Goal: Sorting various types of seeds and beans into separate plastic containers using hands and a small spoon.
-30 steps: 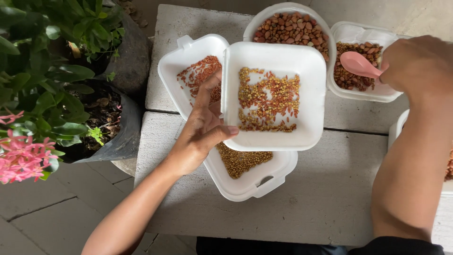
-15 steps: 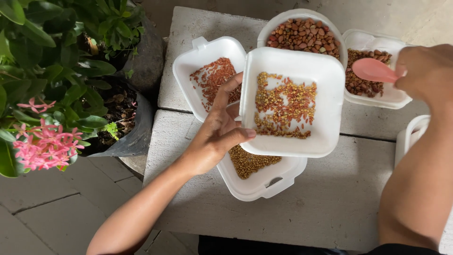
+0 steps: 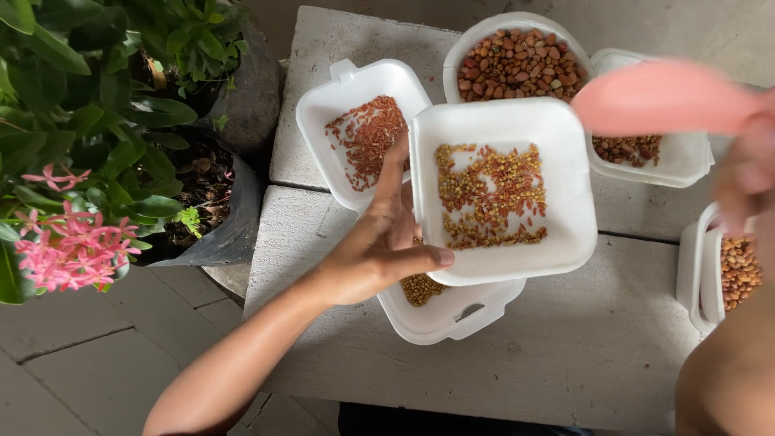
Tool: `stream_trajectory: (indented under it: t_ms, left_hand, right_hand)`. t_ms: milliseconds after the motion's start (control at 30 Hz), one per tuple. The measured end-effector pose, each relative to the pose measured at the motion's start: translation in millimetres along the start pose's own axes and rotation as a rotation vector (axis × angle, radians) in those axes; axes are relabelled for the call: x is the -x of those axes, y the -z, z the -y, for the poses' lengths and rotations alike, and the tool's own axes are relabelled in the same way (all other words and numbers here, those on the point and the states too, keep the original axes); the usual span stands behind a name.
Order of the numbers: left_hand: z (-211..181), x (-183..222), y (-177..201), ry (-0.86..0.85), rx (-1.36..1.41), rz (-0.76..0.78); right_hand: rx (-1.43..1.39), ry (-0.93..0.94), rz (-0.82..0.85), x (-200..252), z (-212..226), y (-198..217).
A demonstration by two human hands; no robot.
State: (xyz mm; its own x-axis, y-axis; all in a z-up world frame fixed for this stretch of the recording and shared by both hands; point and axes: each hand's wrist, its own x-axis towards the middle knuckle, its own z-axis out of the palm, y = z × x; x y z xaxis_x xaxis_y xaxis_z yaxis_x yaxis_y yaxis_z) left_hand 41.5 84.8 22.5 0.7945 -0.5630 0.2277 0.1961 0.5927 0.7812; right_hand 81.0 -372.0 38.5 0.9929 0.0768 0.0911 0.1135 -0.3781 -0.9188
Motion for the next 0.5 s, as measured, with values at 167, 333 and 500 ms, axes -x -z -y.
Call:
stream_trajectory:
  t_ms: [167, 333, 500]
  left_hand:
    - [-0.4, 0.8, 0.2, 0.035, 0.018, 0.056]
    - [-4.1, 0.6, -3.6, 0.085, 0.017, 0.037]
    - [-8.4, -0.7, -6.5, 0.119, 0.007, 0.015]
  right_hand:
    - [-0.164, 0.195, 0.129, 30.6, 116.4, -117.1]
    - [0.150, 0.124, 0.036, 48.6, 160.1, -148.8]
    - [0.243, 0.321, -0.018, 47.1, 138.6, -154.8]
